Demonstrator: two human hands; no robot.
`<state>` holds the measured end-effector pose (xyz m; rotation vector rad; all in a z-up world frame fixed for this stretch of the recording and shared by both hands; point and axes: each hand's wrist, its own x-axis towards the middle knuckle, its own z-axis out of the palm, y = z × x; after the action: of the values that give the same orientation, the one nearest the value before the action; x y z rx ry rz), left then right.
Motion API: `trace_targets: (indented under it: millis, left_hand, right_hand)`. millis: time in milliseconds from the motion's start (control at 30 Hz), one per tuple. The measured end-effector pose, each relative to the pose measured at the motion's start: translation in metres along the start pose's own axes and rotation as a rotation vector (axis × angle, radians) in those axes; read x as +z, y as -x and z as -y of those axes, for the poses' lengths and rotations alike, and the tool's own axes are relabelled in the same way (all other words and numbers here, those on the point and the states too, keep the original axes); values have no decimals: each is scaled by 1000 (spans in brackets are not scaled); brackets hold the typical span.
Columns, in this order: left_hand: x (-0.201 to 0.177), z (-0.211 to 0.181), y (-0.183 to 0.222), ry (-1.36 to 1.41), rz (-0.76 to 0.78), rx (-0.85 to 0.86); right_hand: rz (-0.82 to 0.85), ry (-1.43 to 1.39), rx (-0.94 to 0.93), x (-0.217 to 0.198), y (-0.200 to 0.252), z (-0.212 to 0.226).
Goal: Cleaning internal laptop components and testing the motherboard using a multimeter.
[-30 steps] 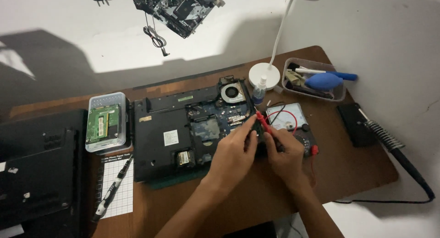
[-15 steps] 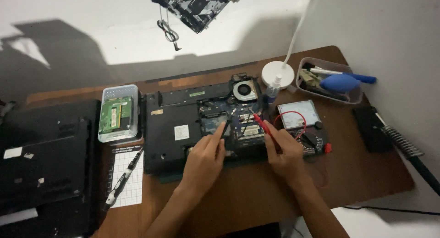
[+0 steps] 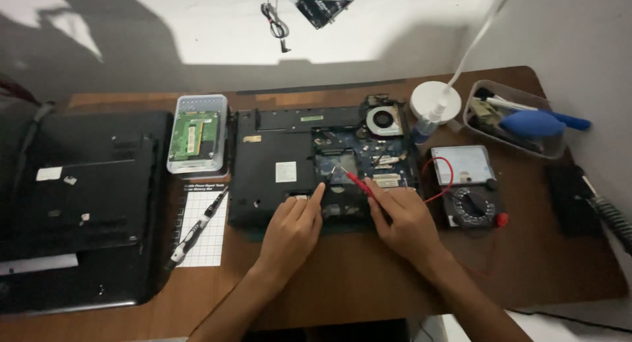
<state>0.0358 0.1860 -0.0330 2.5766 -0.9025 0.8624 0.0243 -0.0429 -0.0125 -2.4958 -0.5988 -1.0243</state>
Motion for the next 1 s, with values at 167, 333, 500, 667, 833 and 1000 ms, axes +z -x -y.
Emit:
trace_targets:
  millis: [167,333,500,667,833,1000]
  left_hand:
    - [1,-3,3,-69,-27,16]
    - [3,-4,9,-60,-6,-42]
    - [5,-7,13,-65,4,-54]
    - [1,-10,10,-69,24,-62]
    - [4,-10,14,-76,20,-68]
    - [8,-10,13,-81,6,-44]
  right_hand:
    - [28,3,-29,9,-7,0]
    - [79,-13,-22,14,-2,-2]
    - [36,14,-47,15,10,-8]
    - [40,1,-40,14,6,-5]
    - [47,23,-28,17,7,-2]
    - [86,62,-38,15,1,1]
